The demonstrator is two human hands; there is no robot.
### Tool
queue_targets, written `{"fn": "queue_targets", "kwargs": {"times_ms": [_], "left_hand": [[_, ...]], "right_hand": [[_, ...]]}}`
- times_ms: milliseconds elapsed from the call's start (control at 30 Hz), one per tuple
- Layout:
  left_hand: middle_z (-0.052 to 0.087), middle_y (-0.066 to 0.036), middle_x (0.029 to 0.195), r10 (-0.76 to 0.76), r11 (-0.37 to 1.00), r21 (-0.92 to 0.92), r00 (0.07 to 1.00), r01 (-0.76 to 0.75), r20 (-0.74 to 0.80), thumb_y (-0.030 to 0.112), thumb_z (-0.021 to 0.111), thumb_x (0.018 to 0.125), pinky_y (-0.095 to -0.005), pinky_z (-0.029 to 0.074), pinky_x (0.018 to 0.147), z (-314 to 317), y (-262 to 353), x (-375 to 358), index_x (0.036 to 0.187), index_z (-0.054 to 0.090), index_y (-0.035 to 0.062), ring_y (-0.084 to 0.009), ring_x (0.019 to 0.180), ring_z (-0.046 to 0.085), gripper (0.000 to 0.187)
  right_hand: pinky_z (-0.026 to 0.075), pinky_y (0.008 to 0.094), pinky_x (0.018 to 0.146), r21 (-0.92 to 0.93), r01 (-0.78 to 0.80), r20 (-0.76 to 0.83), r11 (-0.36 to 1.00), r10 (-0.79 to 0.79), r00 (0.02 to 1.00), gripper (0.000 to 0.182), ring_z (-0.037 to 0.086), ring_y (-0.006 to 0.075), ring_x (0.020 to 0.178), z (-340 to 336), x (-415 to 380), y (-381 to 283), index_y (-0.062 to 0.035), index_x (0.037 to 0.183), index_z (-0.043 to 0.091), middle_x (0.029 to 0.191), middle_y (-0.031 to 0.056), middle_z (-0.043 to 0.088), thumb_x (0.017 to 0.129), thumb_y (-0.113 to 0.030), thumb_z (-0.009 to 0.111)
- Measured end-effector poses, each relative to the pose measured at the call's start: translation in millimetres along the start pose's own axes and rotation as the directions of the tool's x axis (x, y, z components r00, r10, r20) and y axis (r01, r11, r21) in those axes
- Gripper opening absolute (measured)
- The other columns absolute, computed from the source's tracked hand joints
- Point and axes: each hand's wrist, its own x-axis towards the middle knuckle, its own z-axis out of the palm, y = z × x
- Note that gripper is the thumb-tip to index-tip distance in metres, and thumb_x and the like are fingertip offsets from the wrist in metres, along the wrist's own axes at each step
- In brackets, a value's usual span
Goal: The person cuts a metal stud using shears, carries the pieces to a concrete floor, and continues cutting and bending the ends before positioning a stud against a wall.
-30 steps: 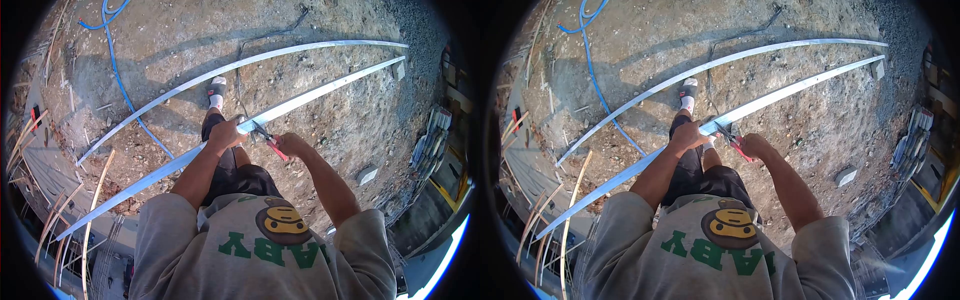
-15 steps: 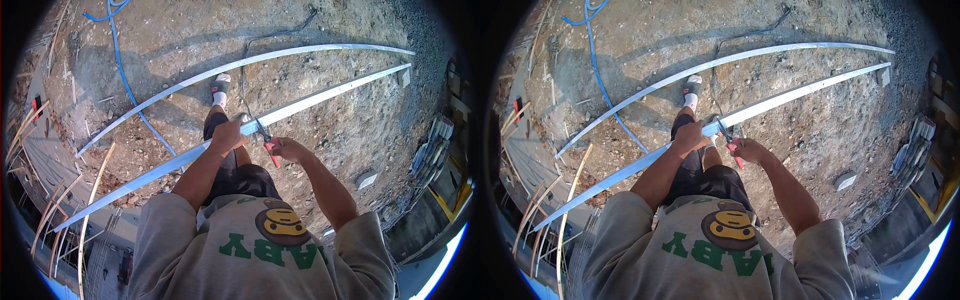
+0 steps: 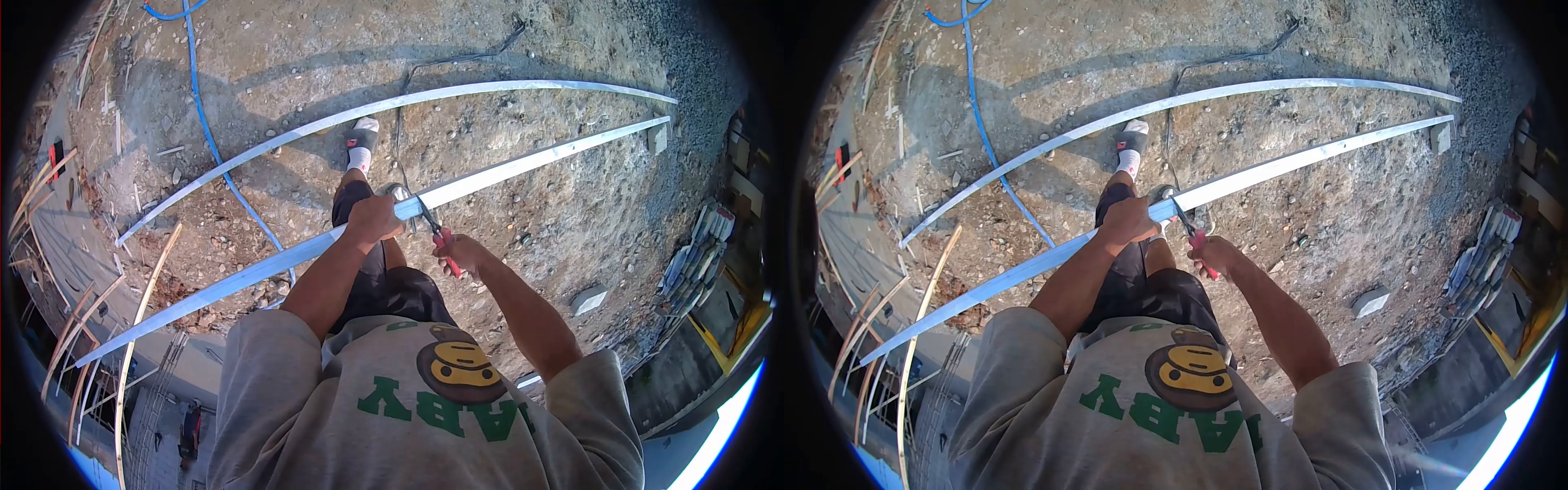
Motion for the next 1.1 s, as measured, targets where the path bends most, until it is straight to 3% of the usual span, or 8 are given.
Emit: {"fn": "queue_targets", "kwargs": {"times_ms": [167,267,367,467,667,767,967,1100], "left_hand": [[0.070,-0.021,0.089,-0.057,0.998,-0.016,0.998,0.057,0.029,0.022,0.067,0.064,-0.0421,0.056,0.077,-8.6,8.3,-7.6,0.093,0.070,0.0036,-0.0354,0.084,0.070,0.034],[0.071,-0.020,0.090,-0.073,0.997,0.001,0.996,0.073,0.044,0.023,0.067,0.065,-0.0422,0.055,0.079,-13.0,11.8,-8.6,0.096,0.070,0.0042,-0.0353,0.086,0.070,0.036],[0.071,-0.020,0.092,-0.088,0.996,0.003,0.994,0.089,0.067,0.024,0.066,0.067,-0.0421,0.055,0.081,-14.2,12.6,-8.0,0.099,0.070,0.0041,-0.0351,0.089,0.070,0.039],[0.069,-0.022,0.101,-0.102,0.995,0.033,0.983,0.098,0.153,0.031,0.065,0.069,-0.0435,0.053,0.085,-16.4,12.4,-6.1,0.113,0.064,0.0048,-0.0362,0.096,0.068,0.050],[0.070,-0.021,0.096,-0.109,0.994,0.039,0.987,0.105,0.118,0.023,0.065,0.067,-0.0414,0.054,0.083,-18.3,14.9,-6.0,0.100,0.069,0.0038,-0.0347,0.093,0.069,0.039],[0.070,-0.020,0.097,-0.118,0.992,0.062,0.983,0.110,0.144,0.025,0.066,0.068,-0.0413,0.054,0.083,-20.5,16.4,-3.5,0.101,0.070,0.0039,-0.0338,0.094,0.069,0.039],[0.071,-0.017,0.096,-0.059,0.994,0.099,0.986,0.044,0.154,0.025,0.068,0.066,-0.0397,0.055,0.081,-14.0,14.6,-1.4,0.098,0.072,0.0056,-0.0315,0.091,0.070,0.038],[0.072,-0.016,0.094,-0.020,0.988,0.154,0.977,-0.013,0.211,0.026,0.070,0.065,-0.0393,0.055,0.081,-11.3,19.5,-6.4,0.098,0.072,0.0068,-0.0308,0.090,0.070,0.037]], "right_hand": [[0.045,0.0298,0.044,-0.022,0.017,-0.096,1.000,-0.019,0.995,0.019,0.055,0.0136,0.051,13.1,-1.1,12.0,-0.0050,0.084,0.061,0.066,0.0037,0.055,0.086,-0.023,0.065],[0.050,0.0354,0.053,-0.033,0.083,-0.189,0.996,-0.087,0.978,0.024,0.060,0.0177,0.059,21.0,1.4,20.5,-0.0036,0.086,0.063,0.069,0.0062,0.059,0.084,-0.027,0.066],[0.051,0.0409,0.069,-0.226,0.165,-0.309,0.960,-0.231,0.922,0.031,0.064,0.0253,0.072,24.5,19.6,41.0,-0.0030,0.091,0.065,0.077,0.0126,0.065,0.082,-0.032,0.065],[0.041,0.0265,0.043,-0.279,0.176,-0.242,0.944,-0.246,0.939,0.029,0.049,0.0092,0.049,19.5,26.4,42.8,-0.0040,0.107,0.064,0.065,0.0000,0.052,0.087,-0.026,0.066],[0.051,0.0367,0.068,-0.413,0.242,-0.388,0.878,-0.410,0.826,0.039,0.064,0.0217,0.071,30.8,26.1,47.1,0.0015,0.103,0.066,0.077,0.0086,0.067,0.085,-0.033,0.067],[0.050,0.0397,0.080,-0.446,0.124,-0.392,0.887,-0.318,0.864,0.044,0.067,0.0279,0.086,35.5,4.1,27.0,0.0021,0.101,0.066,0.086,0.0149,0.071,0.083,-0.038,0.068],[0.050,0.0395,0.077,-0.354,0.185,-0.449,0.917,-0.340,0.826,0.041,0.068,0.0291,0.084,45.7,8.1,53.8,-0.0019,0.096,0.067,0.084,0.0198,0.067,0.082,-0.041,0.066],[0.050,0.0434,0.079,-0.532,0.029,-0.320,0.846,-0.233,0.918,0.041,0.067,0.0355,0.087,30.7,-11.9,47.8,-0.0075,0.098,0.066,0.088,0.0211,0.068,0.086,-0.046,0.058]]}}
